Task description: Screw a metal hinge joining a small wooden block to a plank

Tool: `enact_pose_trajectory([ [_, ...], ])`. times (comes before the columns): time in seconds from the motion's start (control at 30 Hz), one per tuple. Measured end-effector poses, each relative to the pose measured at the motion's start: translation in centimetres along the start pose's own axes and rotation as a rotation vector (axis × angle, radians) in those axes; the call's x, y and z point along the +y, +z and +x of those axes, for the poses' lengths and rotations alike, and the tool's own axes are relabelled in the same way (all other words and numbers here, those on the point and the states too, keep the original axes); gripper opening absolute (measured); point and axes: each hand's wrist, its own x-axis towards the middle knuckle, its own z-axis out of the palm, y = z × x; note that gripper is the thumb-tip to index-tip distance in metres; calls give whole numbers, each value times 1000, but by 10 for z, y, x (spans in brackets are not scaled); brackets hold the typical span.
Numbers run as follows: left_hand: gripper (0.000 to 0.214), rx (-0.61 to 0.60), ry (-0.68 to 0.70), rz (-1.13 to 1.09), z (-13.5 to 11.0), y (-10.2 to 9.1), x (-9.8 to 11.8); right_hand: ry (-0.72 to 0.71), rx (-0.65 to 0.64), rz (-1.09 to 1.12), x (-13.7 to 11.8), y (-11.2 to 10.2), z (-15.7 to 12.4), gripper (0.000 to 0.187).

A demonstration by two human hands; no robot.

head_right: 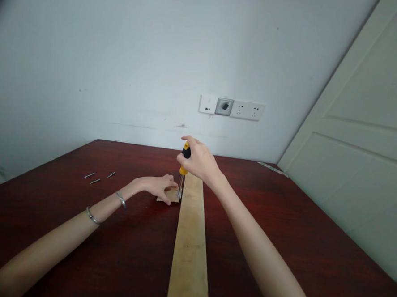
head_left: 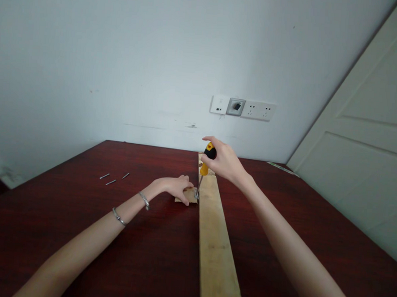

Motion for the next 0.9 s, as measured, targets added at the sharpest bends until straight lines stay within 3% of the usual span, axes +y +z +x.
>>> enact_pose_trajectory([
  [0.2, 82, -15, -3, -6, 0, 0, 1, -1, -110, -105, -3, -11, 11, 23],
  [0.33, 81, -19, -17, 0, 0, 0, 1, -116, -198, -98, -5, -16, 13, 37],
  [0.53, 79, -21, -33, -17, -3, -2, 4, -178, -261, -134, -12, -20, 14, 28],
  [0.67, 87, -31, -44, -19, -1, -1, 2, -201, -273, -161, -18, -21, 13, 46],
  [0.8, 98, -43, -48, -35, 0, -1, 0, -192, -283, -173, -21, -21, 11, 36],
  [0.9, 94, -46, -18, -39, -1, -2, 0, -211, -298, -158, -21, -21, 11, 38],
])
